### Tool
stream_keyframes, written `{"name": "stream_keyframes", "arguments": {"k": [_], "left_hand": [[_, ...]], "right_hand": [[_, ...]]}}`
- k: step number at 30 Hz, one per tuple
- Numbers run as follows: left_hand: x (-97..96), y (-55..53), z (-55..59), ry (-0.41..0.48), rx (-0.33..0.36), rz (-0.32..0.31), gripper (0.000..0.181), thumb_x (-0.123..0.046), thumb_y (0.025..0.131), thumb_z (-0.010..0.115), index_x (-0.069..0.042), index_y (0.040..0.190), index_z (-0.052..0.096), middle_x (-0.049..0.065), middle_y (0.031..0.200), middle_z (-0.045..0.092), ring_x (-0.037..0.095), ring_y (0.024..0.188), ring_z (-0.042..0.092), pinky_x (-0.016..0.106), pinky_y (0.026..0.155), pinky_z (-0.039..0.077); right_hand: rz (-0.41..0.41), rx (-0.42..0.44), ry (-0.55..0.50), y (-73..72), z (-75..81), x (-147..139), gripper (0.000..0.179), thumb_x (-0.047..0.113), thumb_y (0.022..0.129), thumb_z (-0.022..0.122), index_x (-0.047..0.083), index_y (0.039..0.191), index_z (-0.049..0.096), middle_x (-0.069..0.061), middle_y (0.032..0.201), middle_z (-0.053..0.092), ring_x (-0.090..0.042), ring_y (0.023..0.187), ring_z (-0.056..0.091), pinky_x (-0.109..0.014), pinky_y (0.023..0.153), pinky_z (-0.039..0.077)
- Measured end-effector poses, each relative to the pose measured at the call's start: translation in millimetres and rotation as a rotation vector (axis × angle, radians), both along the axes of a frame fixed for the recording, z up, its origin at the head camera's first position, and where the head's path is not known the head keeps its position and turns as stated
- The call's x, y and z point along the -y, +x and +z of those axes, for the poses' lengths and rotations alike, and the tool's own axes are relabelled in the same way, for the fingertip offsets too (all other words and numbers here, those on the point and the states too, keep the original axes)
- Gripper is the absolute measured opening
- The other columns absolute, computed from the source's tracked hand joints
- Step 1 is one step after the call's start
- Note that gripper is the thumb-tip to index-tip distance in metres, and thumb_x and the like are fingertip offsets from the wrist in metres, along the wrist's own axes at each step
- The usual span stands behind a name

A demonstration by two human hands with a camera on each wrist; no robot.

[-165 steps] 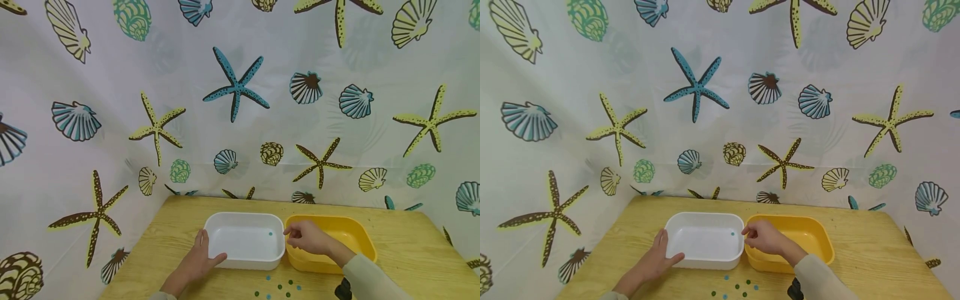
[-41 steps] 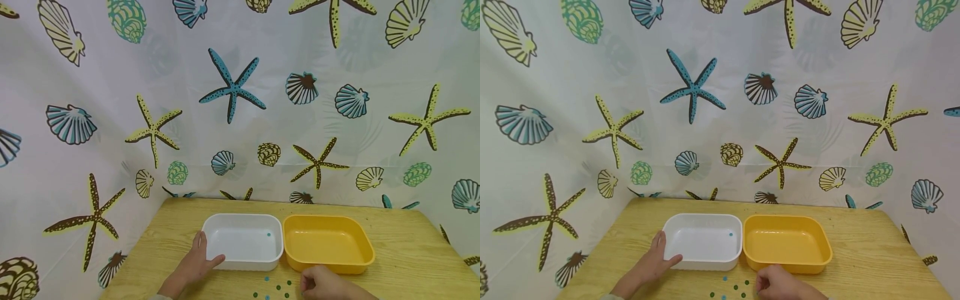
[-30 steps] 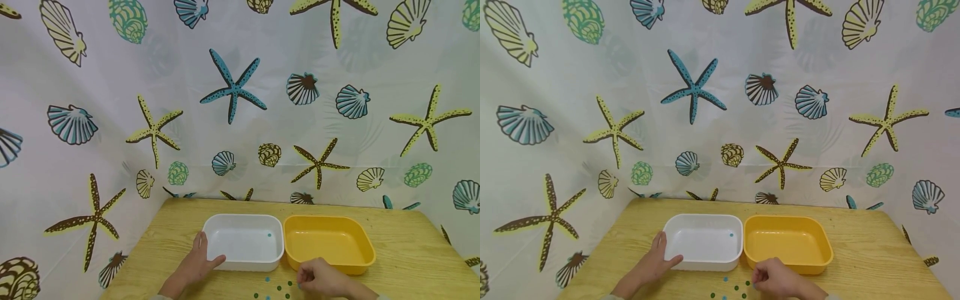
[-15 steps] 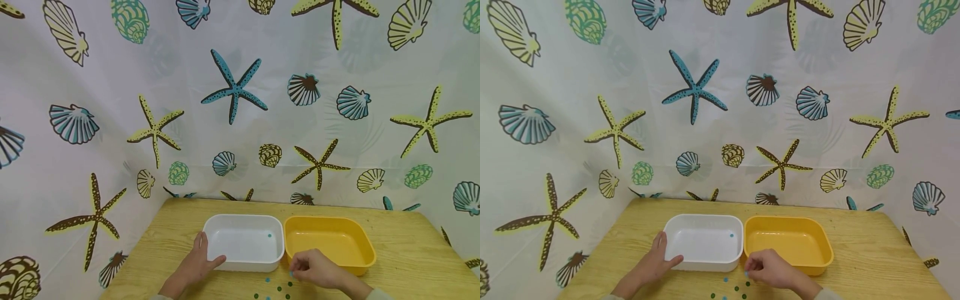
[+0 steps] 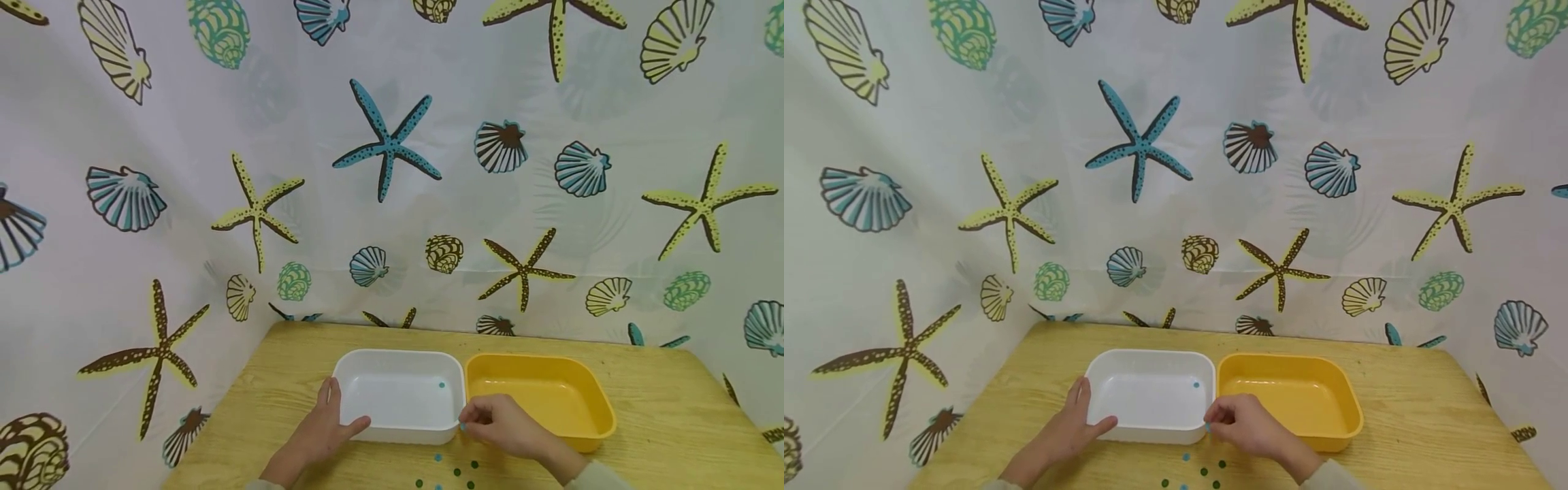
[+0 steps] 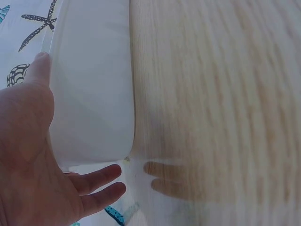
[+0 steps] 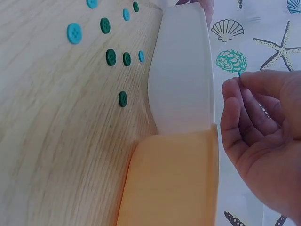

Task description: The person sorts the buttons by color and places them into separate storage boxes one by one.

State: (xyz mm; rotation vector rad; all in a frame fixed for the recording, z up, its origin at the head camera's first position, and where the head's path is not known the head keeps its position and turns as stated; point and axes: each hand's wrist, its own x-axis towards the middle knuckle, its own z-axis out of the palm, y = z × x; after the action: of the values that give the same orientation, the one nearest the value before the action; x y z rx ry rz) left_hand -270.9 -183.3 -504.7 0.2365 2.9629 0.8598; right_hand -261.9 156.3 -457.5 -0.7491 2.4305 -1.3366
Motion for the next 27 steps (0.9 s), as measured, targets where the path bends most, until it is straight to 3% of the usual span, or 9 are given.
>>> {"name": "stream_keyframes", "arguments": {"k": [27], "left_hand": [[-1.4, 0.5, 1.3, -0.023, -0.013, -0.004, 0.109, -0.062, 0.085, 0.056, 0.016, 0.144, 0.007, 0.033, 0.15, 0.008, 0.041, 0.11, 0.053, 0.05, 0.083, 0.048]], "right_hand": [[0.001, 0.01, 0.019, -25.7, -0.4, 28, 0.009, 0.008, 0.09, 0.064, 0.003, 0.097, 0.066, 0.001, 0.086, 0.062, -0.016, 0.078, 0.054, -0.024, 0.068, 0.048]]}}
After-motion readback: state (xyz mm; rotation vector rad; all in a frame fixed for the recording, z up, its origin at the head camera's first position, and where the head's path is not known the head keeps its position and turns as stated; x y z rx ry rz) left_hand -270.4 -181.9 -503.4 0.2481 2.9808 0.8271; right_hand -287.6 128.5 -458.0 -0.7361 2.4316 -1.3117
